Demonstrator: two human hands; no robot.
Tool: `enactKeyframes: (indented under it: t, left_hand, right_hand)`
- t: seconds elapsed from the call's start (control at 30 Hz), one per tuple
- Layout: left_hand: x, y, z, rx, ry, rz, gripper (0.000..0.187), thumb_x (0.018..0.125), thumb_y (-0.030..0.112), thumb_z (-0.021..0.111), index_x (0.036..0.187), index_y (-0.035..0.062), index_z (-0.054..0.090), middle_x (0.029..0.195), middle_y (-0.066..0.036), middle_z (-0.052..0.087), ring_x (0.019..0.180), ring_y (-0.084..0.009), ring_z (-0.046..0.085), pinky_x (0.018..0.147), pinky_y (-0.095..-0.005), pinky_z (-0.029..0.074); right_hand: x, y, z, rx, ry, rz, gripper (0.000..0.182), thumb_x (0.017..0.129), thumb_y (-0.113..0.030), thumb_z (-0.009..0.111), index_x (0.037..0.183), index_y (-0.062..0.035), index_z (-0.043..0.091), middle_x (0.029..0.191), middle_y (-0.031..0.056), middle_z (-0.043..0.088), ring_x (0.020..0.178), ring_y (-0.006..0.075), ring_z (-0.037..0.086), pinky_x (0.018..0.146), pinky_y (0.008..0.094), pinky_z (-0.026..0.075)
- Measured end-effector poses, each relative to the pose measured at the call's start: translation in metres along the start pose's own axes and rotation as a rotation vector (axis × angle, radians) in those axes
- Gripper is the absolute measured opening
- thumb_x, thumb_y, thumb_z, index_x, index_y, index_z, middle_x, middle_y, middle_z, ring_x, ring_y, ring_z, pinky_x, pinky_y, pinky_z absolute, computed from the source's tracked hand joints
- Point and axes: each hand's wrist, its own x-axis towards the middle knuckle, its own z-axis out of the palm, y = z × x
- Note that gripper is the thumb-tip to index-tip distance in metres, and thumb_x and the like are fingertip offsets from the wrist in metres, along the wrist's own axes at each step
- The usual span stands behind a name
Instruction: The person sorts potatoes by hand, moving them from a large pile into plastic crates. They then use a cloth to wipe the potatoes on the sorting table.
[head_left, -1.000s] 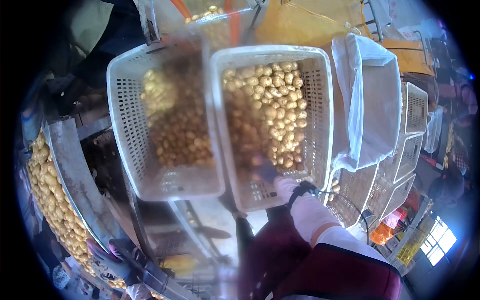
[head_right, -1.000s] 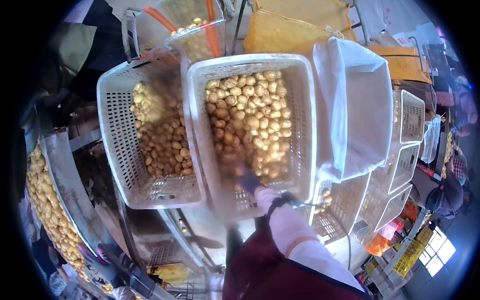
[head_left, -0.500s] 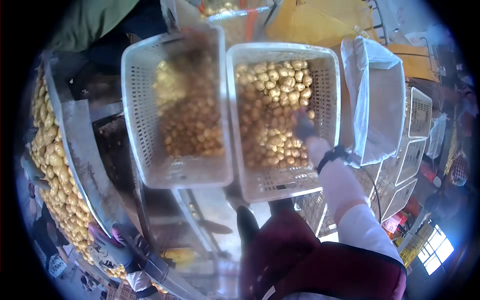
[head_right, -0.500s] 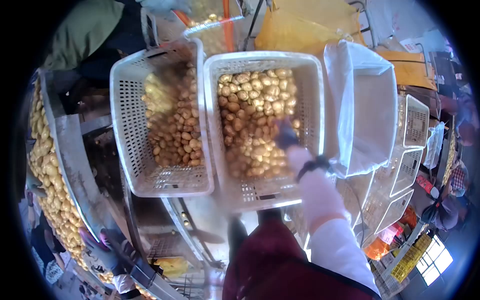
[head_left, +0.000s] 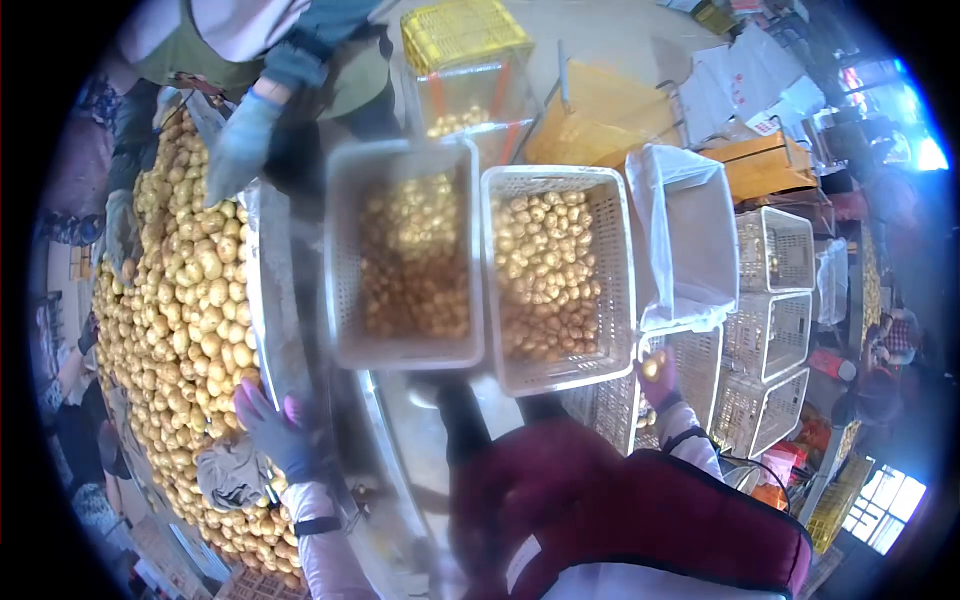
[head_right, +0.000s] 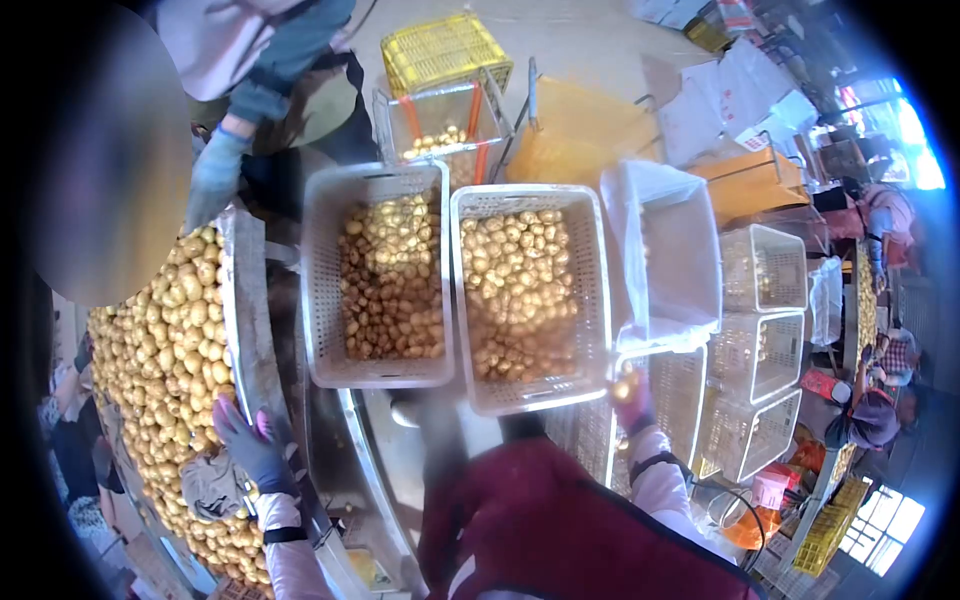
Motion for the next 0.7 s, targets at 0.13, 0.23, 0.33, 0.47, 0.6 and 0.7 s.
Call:
enactKeyframes:
  t: [0.13,0.23,0.33,0.47,0.6,0.7]
  left_hand:
    - [-0.007,-0.002,-0.003,-0.324,0.098,-0.030,0.073,0.098,0.044,0.052,0.153,0.0018,0.030,0.150,-0.029,0.037,0.139,-0.0485,0.034,0.116,-0.0545,0.028]
    - [-0.022,-0.021,0.018,-0.466,0.135,-0.041,0.074,0.094,0.032,0.063,0.152,-0.0001,0.031,0.153,-0.026,0.035,0.142,-0.0456,0.031,0.117,-0.0520,0.026]
    - [-0.025,-0.027,-0.002,-0.503,0.094,-0.041,0.079,0.089,0.038,0.069,0.148,-0.0012,0.035,0.152,-0.028,0.034,0.144,-0.0482,0.027,0.119,-0.0579,0.021]
    - [-0.044,-0.045,-0.039,-0.515,0.190,-0.068,0.079,0.082,0.032,0.077,0.149,0.0100,0.040,0.152,-0.027,0.033,0.143,-0.0515,0.027,0.117,-0.0603,0.024]
    - [-0.071,-0.100,-0.079,-0.314,0.129,-0.446,0.078,0.082,0.040,0.076,0.148,0.0149,0.044,0.157,-0.025,0.030,0.144,-0.0532,0.023,0.118,-0.0599,0.021]
    - [-0.110,-0.151,-0.039,-0.143,0.121,-0.532,0.070,0.085,0.042,0.072,0.143,0.0105,0.050,0.156,-0.023,0.034,0.145,-0.0502,0.024,0.119,-0.0594,0.019]
  right_hand:
    - [-0.043,-0.040,-0.002,0.537,0.460,0.312,0.053,0.096,-0.048,0.058,0.131,-0.0089,0.052,0.118,0.0109,0.061,0.101,0.0294,0.063,0.078,0.0425,0.057]
    - [-0.032,0.012,0.044,0.623,0.464,0.410,0.055,0.095,-0.050,0.059,0.134,-0.0115,0.052,0.121,0.0088,0.060,0.104,0.0290,0.062,0.081,0.0488,0.055]
    - [-0.007,-0.008,0.174,0.249,0.344,0.444,0.050,0.097,-0.048,0.057,0.134,-0.0160,0.052,0.120,0.0058,0.059,0.102,0.0280,0.061,0.077,0.0492,0.055]
    - [-0.076,-0.147,0.345,-0.211,-0.304,-0.263,0.047,0.099,-0.029,0.058,0.137,-0.0030,0.049,0.116,0.0134,0.057,0.098,0.0236,0.053,0.082,0.0316,0.043]
    - [-0.175,-0.318,0.464,-0.574,-0.471,-1.193,0.056,0.093,-0.031,0.060,0.138,0.0005,0.049,0.140,0.0252,0.049,0.130,0.0424,0.047,0.111,0.0494,0.037]
    - [-0.212,-0.351,0.535,-0.579,-0.653,-1.462,0.059,0.090,-0.035,0.062,0.139,-0.0055,0.050,0.144,0.0224,0.045,0.134,0.0451,0.040,0.111,0.0570,0.033]
